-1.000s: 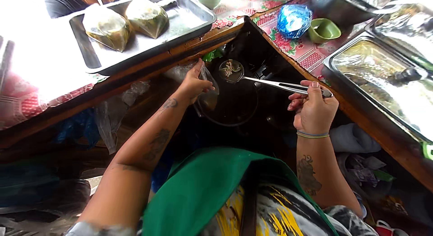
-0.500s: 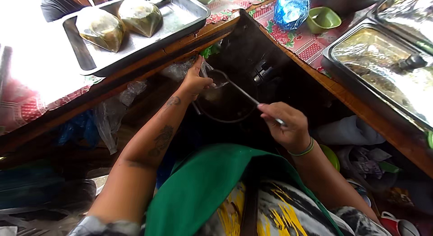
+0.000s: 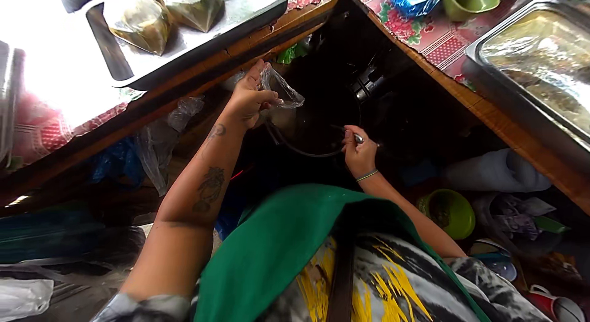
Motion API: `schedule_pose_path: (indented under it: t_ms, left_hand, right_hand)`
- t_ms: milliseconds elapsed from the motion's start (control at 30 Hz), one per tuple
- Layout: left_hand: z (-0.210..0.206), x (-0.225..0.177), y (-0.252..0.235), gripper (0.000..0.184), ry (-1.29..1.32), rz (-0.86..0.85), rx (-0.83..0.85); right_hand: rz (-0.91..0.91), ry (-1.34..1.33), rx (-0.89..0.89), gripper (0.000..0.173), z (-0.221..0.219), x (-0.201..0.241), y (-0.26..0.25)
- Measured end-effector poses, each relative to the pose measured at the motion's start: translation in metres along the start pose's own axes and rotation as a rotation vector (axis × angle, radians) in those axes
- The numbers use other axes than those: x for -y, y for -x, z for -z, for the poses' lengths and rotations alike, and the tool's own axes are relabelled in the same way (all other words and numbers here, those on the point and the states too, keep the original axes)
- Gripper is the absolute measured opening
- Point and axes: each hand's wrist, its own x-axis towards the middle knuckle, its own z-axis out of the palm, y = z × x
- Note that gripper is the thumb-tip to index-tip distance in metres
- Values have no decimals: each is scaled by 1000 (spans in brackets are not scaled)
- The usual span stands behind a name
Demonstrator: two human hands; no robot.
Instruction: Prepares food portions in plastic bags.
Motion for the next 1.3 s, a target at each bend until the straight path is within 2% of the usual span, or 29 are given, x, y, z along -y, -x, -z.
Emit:
schedule_pose_path:
  t_ms: [100,167,367,467,633,900,1133,1300]
  left_hand:
    - [5,-8,6,95,-6,-29,14]
    - [9,-13,9,95,-8,-41,15]
    - [19,-16,11,99,4,-61,8]
    - [21,-12,9,100,18,-66,5]
    - [18,-8,6,100,22,-50,6]
    - [7,-4,-1,101,5,-30,14]
    - [-12,8,-13,104,-46,-6,13]
    - [-25,20,-28,106,-101,9,17]
  right_hand:
    - [112,49,31,32,-16,-11,14]
    - [30,22,28,33,-20,-11,18]
    - [-699,-306,-47,35,-12,-7,7]
    - [-855,-439,-175,33,-3,-10,0]
    - [-830,-513,-285,31,19,0,-10]
    - [-661,-546,-388,27,58,27,-40]
    - [-445,-555,-384,25,93,61,-68]
    - [-377,-561,-370,23,103,90,-82]
